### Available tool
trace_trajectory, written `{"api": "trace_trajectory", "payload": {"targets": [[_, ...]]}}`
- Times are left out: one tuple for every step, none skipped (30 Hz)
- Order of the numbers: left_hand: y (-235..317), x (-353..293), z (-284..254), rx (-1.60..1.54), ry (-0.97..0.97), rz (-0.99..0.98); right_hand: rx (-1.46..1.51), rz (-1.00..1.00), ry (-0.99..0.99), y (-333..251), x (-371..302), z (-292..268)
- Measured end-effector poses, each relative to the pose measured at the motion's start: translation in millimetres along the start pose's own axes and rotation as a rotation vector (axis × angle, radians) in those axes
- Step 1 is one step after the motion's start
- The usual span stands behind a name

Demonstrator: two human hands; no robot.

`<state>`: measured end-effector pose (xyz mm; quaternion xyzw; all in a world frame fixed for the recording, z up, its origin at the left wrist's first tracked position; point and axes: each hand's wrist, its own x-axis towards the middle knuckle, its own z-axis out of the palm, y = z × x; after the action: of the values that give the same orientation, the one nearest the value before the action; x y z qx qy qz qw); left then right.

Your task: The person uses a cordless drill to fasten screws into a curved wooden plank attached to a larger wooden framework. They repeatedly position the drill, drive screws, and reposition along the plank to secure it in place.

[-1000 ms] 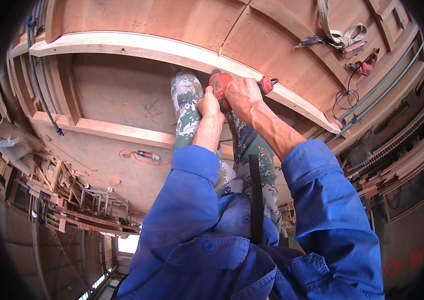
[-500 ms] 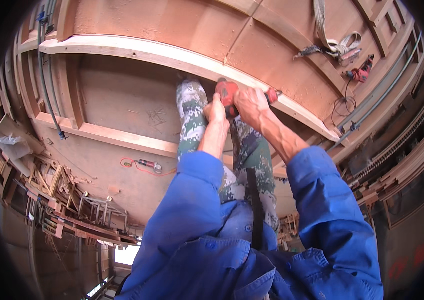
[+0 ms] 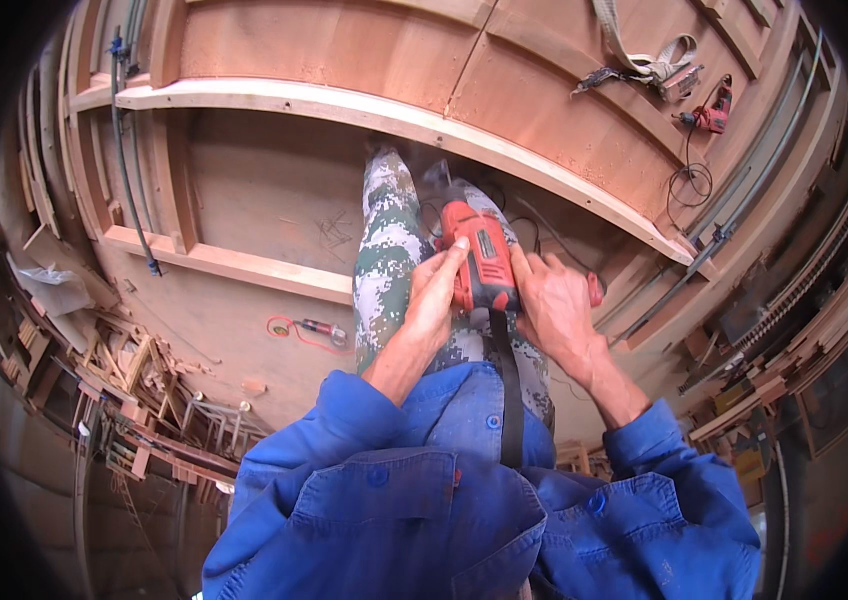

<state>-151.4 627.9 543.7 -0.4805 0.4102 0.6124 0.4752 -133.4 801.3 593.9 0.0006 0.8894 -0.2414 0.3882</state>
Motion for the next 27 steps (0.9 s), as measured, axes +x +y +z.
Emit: {"api": "trace_trajectory", "payload": {"targets": [[-12.6, 1.5, 0.5, 0.008, -0.029, -0.023, 0.024, 0.050, 0.030, 0.4, -19.5, 4.2], [-22.4, 5.5, 3.2, 0.017, -0.088, -0.040, 0.049, 0.103, 0.060, 1.4, -38.2, 10.2], [-30.4, 5.4, 4.0, 0.023, -0.135, -0.059, 0.134, 0.199, 0.081, -0.1, -57.3, 20.4], [-35.7, 4.5, 7.1, 0.024, -0.180, -0.074, 0.216, 0.249, 0.123, -1.7, -73.6, 26.2], [-41.7, 1.4, 11.3, 0.077, -0.197, -0.124, 0.299, 0.301, 0.167, -3.7, -89.9, 31.2], [-43.6, -3.8, 17.0, 0.194, -0.248, -0.179, 0.383, 0.362, 0.205, -2.6, -108.8, 41.1], [-43.1, -11.1, 24.8, 0.315, -0.298, -0.241, 0.420, 0.475, 0.261, 0.9, -127.3, 58.5], [-43.1, -18.5, 31.2, 0.440, -0.346, -0.303, 0.494, 0.565, 0.248, 2.8, -148.4, 67.6], [-41.3, -21.0, 34.8, 0.665, -0.386, -0.293, 0.567, 0.659, 0.239, 4.3, -163.4, 70.8], [-40.8, -20.2, 35.0, 0.839, -0.393, -0.255, 0.632, 0.776, 0.246, 5.5, -178.3, 75.6], [-32.3, -19.3, 31.3, 0.958, -0.424, -0.186, 0.668, 0.805, 0.311, 7.2, -192.0, 85.5], [-16.8, -18.0, 33.4, 1.041, -0.448, -0.132, 0.778, 0.859, 0.389, 12.4, -207.0, 99.8], [0.4, -21.7, 34.4, 1.077, -0.480, -0.085, 0.889, 0.893, 0.459, 21.6, -221.2, 118.9], [23.9, -31.5, 37.9, 1.205, -0.488, -0.048, 0.997, 0.910, 0.536, 31.7, -232.0, 129.5], [40.6, -33.6, 27.5, 1.244, -0.460, 0.024, 1.155, 0.909, 0.628, 38.5, -236.9, 131.1], [60.2, -49.8, 22.3, 1.288, -0.433, 0.064, 1.220, 0.930, 0.656, 47.0, -247.9, 138.6], [72.1, -72.1, 23.1, 1.302, -0.444, 0.049, 1.262, 0.970, 0.691, 55.7, -261.8, 150.2], [84.7, -92.3, -5.0, 1.306, -0.373, 0.027, 1.305, 0.986, 0.725, 64.0, -267.6, 155.0], [99.6, -123.6, -58.6, 1.001, -0.360, -0.069, 1.282, 0.965, 0.732, 57.4, -263.3, 161.1], [93.7, -158.0, -103.2, 0.682, -0.067, -0.137, 1.283, 0.949, 0.718, 59.5, -262.7, 164.7], [87.1, -174.8, -144.9, 0.562, -0.017, -0.119, 1.291, 0.941, 0.722, 71.4, -257.1, 169.0], [89.5, -176.4, -184.3, 0.635, 0.017, -0.234, 1.302, 0.951, 0.717, 78.3, -256.7, 180.5], [64.1, -162.9, -185.8, 0.689, 0.386, -0.154, 1.283, 0.921, 0.731, 89.8, -253.3, 200.1], [65.6, -134.6, -235.4, 0.723, 0.270, -0.181, 1.273, 0.882, 0.742, 103.1, -244.2, 218.4], [56.9, -95.1, -259.1, 1.085, 0.254, -0.052, 1.254, 0.883, 0.711, 117.0, -232.7, 226.0], [50.9, -57.5, -278.6, 1.464, 0.298, 0.084, 1.241, 0.881, 0.682, 135.3, -221.7, 232.4], [24.0, -36.3, -202.6, 1.406, 0.244, 0.174, 1.227, 0.863, 0.671, 156.6, -221.0, 243.1]]}}
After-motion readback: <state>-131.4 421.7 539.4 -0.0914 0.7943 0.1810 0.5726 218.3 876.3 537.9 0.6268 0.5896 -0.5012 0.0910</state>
